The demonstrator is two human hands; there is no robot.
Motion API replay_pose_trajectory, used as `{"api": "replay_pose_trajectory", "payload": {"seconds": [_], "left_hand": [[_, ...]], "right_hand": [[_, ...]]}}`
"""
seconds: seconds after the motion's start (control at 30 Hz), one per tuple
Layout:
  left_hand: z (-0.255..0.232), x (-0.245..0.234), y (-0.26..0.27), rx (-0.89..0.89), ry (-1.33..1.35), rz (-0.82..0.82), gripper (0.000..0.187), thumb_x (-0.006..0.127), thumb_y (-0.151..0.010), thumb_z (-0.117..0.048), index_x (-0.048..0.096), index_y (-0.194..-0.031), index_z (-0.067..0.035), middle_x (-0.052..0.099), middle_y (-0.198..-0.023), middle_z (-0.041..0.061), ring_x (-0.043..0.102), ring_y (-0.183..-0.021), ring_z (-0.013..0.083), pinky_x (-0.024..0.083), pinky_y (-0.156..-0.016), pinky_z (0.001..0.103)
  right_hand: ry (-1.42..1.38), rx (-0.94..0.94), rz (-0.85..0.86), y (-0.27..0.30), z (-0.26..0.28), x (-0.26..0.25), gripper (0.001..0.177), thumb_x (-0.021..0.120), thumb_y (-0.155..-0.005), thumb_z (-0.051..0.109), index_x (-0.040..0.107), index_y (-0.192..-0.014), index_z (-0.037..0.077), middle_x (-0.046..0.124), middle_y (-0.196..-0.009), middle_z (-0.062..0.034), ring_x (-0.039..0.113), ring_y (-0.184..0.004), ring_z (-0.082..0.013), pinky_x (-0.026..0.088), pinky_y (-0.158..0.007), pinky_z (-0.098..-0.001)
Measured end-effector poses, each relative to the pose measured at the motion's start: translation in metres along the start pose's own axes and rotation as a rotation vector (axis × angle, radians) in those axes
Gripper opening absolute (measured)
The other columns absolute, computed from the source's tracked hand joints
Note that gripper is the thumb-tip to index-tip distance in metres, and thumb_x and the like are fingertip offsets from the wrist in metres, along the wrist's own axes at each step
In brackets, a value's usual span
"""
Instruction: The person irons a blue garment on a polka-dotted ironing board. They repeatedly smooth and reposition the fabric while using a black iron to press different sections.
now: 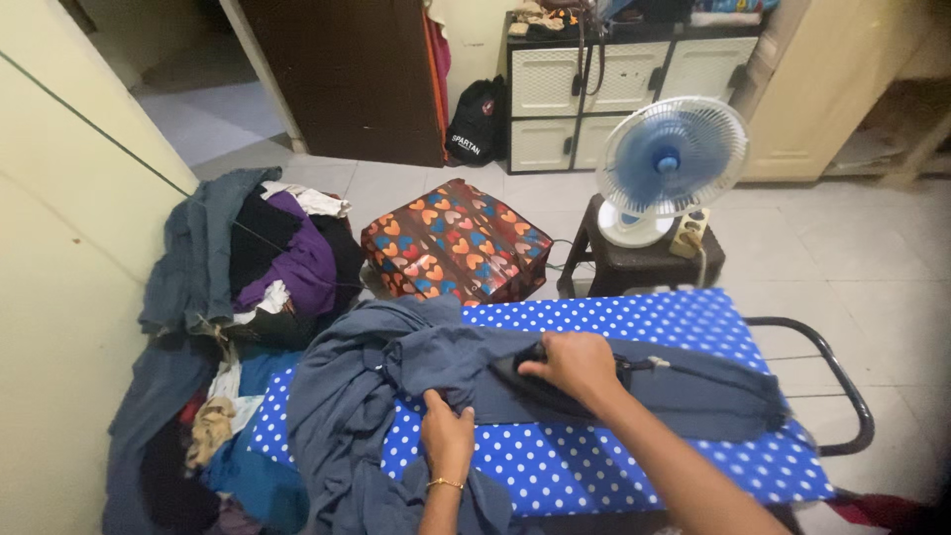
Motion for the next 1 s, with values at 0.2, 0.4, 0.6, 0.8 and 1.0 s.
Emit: {"api": "replay_pose_trajectory", "payload": {"seconds": [0.2, 0.4, 0.6, 0.8, 1.0], "left_hand": [[0.000, -0.002, 0.001, 0.009, 0.013, 0.006, 0.059, 0.079, -0.080, -0.012, 0.045, -0.127, -0.001, 0.072, -0.097, 0.024, 0.070, -0.096, 0.0433, 0.054, -0.086, 0.048], [-0.014, -0.018, 0.010, 0.030, -0.003, -0.013, 0.056, 0.080, -0.079, -0.016, 0.048, -0.123, -0.001, 0.074, -0.094, 0.024, 0.070, -0.093, 0.0438, 0.054, -0.084, 0.049], [-0.046, -0.023, 0.023, 0.213, -0.240, -0.039, 0.023, 0.066, -0.093, -0.030, 0.064, -0.096, -0.007, 0.072, -0.092, 0.015, 0.068, -0.092, 0.0384, 0.053, -0.082, 0.049], [-0.073, 0.012, -0.059, 0.585, -0.192, -0.083, 0.034, 0.061, -0.094, -0.022, 0.062, -0.122, -0.004, 0.060, -0.127, 0.018, 0.055, -0.121, 0.0363, 0.046, -0.103, 0.048], [-0.026, 0.043, -0.106, 0.576, -0.582, 0.100, 0.085, 0.072, -0.087, -0.032, 0.029, -0.151, 0.003, 0.022, -0.164, 0.020, 0.020, -0.152, 0.0343, 0.018, -0.122, 0.052]], "right_hand": [[-0.024, 0.254, -0.077, -0.028, -0.014, -0.001, 0.057, 0.077, -0.073, 0.064, 0.075, -0.085, 0.009, 0.074, -0.078, -0.0150, 0.073, -0.074, -0.0353, 0.057, -0.065, -0.0469], [-0.116, 0.169, -0.027, -0.025, -0.021, -0.003, 0.052, 0.079, -0.070, 0.062, 0.078, -0.086, 0.012, 0.074, -0.082, -0.0145, 0.073, -0.080, -0.0364, 0.057, -0.070, -0.0490], [-0.025, -0.001, 0.109, -0.001, -0.020, -0.009, 0.060, 0.078, -0.068, 0.068, 0.076, -0.087, 0.011, 0.073, -0.079, -0.0149, 0.072, -0.079, -0.0353, 0.056, -0.069, -0.0490], [-0.029, -0.016, 0.035, -0.010, -0.009, -0.002, 0.059, 0.078, -0.070, 0.068, 0.074, -0.082, 0.010, 0.072, -0.075, -0.0141, 0.072, -0.074, -0.0347, 0.055, -0.066, -0.0477], [-0.084, -0.020, -0.134, -0.031, 0.013, 0.006, 0.054, 0.081, -0.068, 0.062, 0.073, -0.076, 0.009, 0.072, -0.072, -0.0139, 0.071, -0.071, -0.0343, 0.054, -0.063, -0.0473]]}}
Point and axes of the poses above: each hand's wrist, its own y-axis away from the middle knuckle, its own x-axis out of the palm, z = x × y, the point moved 5 cm from there along -y, towards the middle knuckle
